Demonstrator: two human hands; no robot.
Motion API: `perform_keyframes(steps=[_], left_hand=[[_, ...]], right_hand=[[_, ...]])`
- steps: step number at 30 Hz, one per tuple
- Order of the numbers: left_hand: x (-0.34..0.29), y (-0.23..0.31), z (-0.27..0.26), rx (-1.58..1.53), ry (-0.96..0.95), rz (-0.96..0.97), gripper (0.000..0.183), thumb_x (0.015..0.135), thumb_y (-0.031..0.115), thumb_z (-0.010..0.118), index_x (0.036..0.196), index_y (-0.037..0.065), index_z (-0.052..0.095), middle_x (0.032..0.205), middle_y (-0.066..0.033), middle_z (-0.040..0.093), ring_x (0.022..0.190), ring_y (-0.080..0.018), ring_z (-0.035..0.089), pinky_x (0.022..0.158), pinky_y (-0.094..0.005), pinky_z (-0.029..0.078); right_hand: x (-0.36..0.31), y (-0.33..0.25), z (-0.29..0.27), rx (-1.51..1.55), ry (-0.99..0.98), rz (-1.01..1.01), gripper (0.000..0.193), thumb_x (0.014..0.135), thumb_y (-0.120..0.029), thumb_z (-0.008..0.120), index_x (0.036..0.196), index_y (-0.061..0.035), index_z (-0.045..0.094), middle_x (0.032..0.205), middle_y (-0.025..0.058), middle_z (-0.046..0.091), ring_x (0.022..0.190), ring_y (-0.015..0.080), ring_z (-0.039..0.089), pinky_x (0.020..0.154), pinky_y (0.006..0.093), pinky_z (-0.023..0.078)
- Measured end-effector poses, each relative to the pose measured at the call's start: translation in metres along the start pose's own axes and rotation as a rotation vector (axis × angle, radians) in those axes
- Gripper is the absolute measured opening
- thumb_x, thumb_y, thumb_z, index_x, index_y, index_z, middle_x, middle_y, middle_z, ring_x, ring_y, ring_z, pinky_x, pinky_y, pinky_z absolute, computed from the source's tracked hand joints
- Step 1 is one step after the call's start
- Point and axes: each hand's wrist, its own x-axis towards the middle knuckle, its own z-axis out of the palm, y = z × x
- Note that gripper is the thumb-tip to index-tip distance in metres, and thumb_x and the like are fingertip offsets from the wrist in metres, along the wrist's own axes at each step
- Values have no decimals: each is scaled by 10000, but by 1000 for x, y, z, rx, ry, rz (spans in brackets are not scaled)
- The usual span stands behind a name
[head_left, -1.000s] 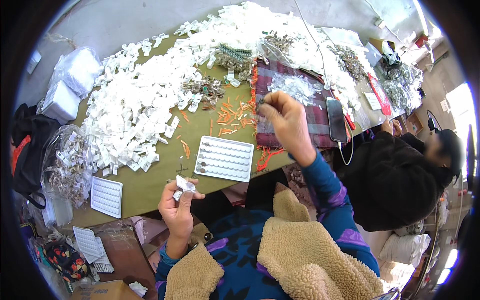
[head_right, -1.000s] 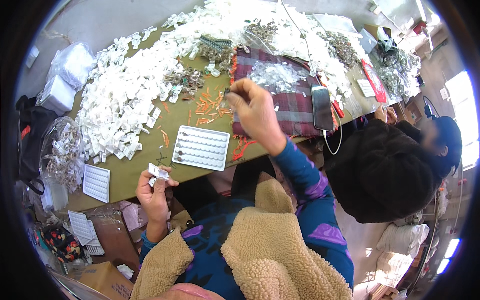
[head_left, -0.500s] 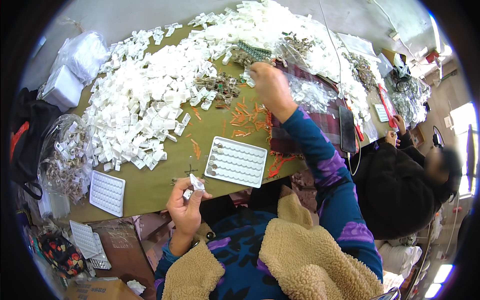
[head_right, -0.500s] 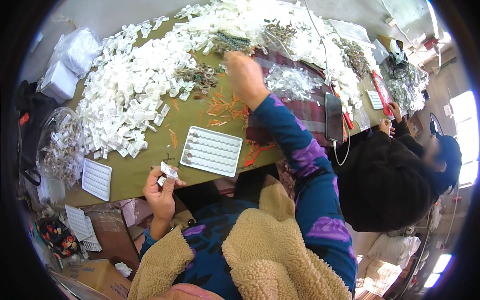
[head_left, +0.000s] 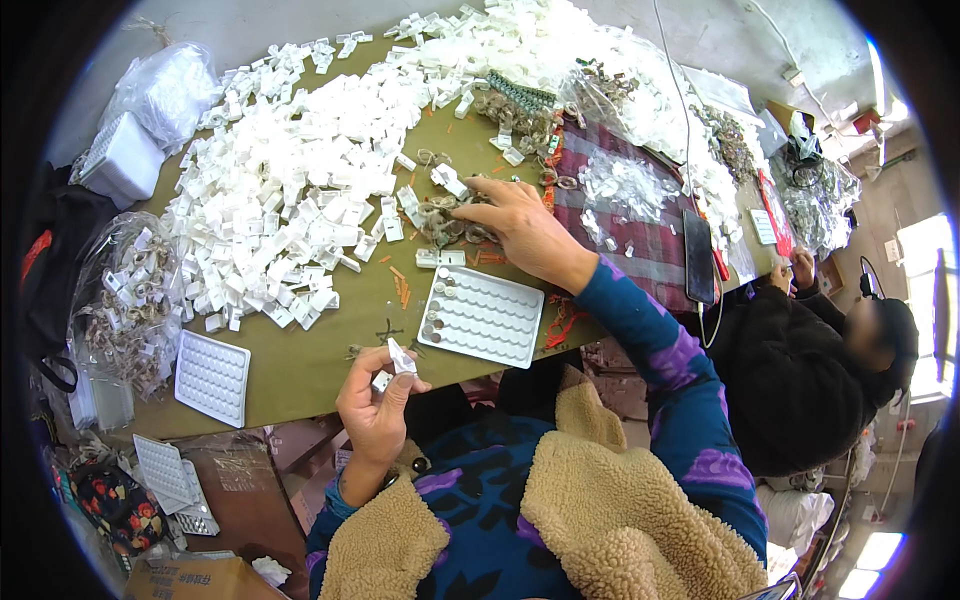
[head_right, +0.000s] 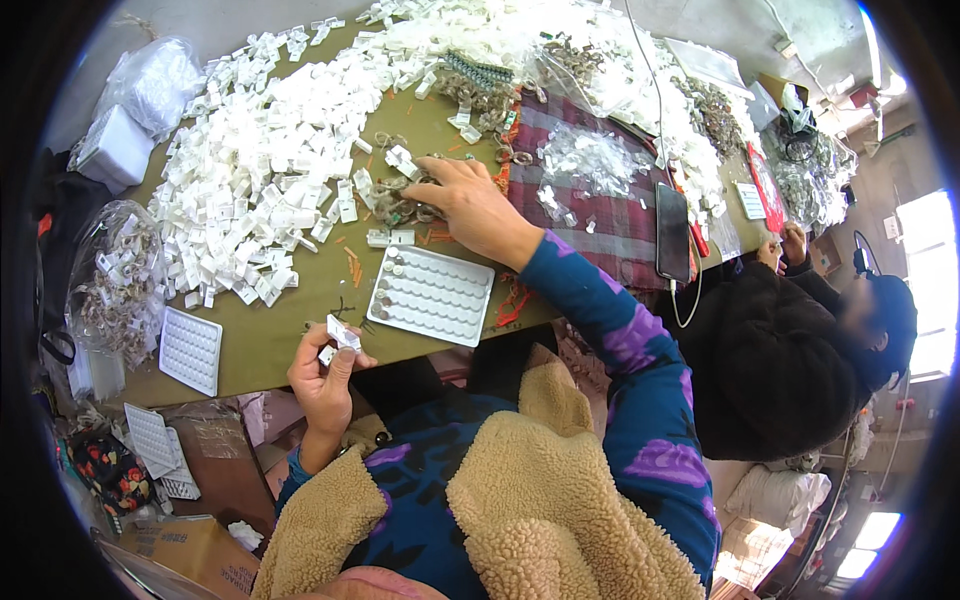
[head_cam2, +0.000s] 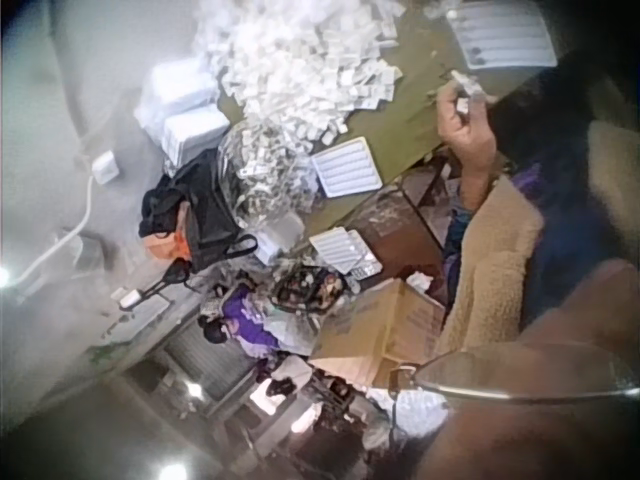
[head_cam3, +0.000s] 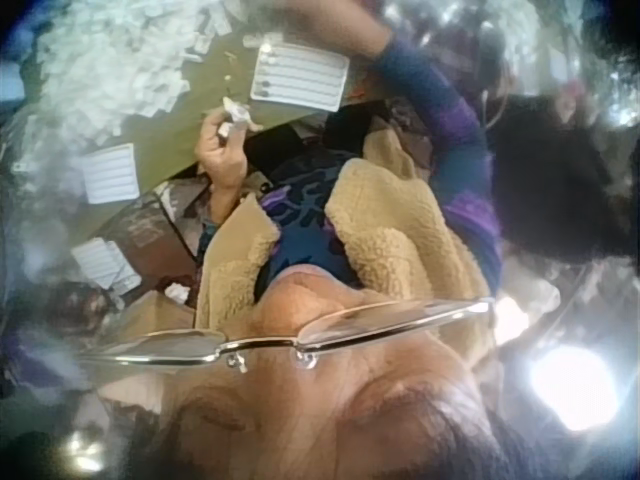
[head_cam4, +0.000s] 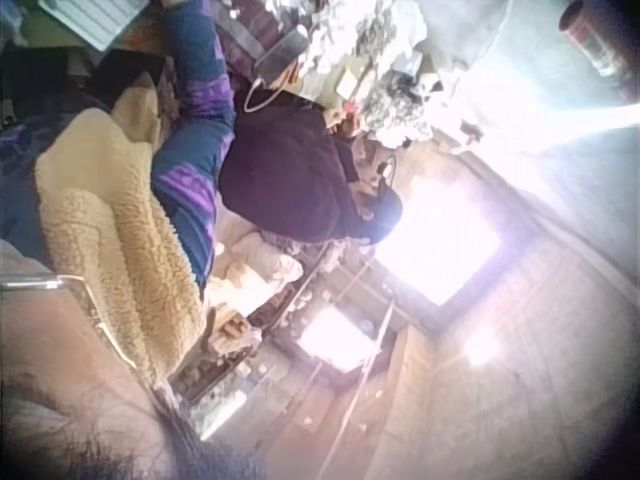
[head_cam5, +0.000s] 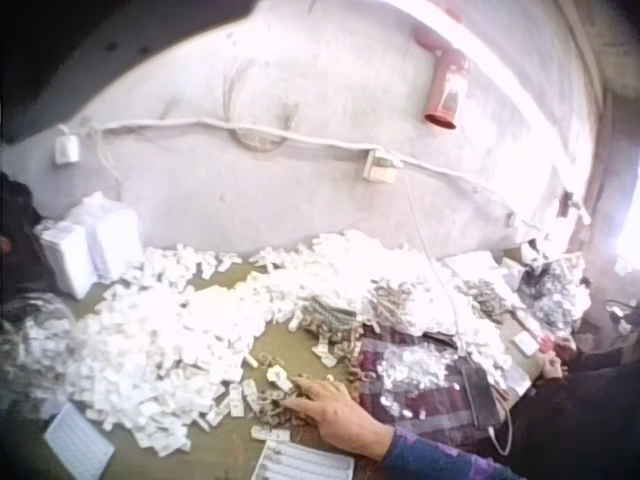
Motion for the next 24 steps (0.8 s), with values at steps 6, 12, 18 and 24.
perform_keyframes(steps=[6, 12, 18, 24], left_hand=[[-1, 0, 1, -28, 23, -14, 204, 927, 53, 635, 1089, -50, 565, 1024, -117, 618, 746, -137, 638, 707, -271, 547], [-1, 0, 2, -10, 47, -7, 216, 923, 43, 634, 1099, -59, 562, 1028, -128, 620, 736, -139, 638, 703, -273, 552], [0, -2, 1, 41, 23, 20, 245, 943, 79, 616, 1132, -63, 550, 1023, -136, 609, 714, -123, 596, 689, -322, 583], [-1, 0, 1, 29, 32, -8, 224, 953, 71, 595, 1129, -61, 552, 1040, -139, 605, 725, -121, 596, 695, -323, 586]], right_hand=[[-6, 14, -24, 379, 349, 379, 195, 831, 51, 613, 1004, -8, 684, 1003, 158, 692, 863, 262, 682, 750, 323, 528], [5, 30, -30, 151, 164, 494, 163, 797, -74, 693, 903, 50, 692, 809, 168, 701, 725, 235, 667, 683, 329, 510], [16, 51, -25, -94, 69, 578, 182, 791, -111, 657, 890, 35, 700, 838, 237, 673, 819, 385, 658, 736, 414, 516], [17, 48, -8, -43, 103, 487, 194, 796, -125, 674, 916, 28, 679, 852, 235, 669, 829, 389, 652, 748, 409, 517]])
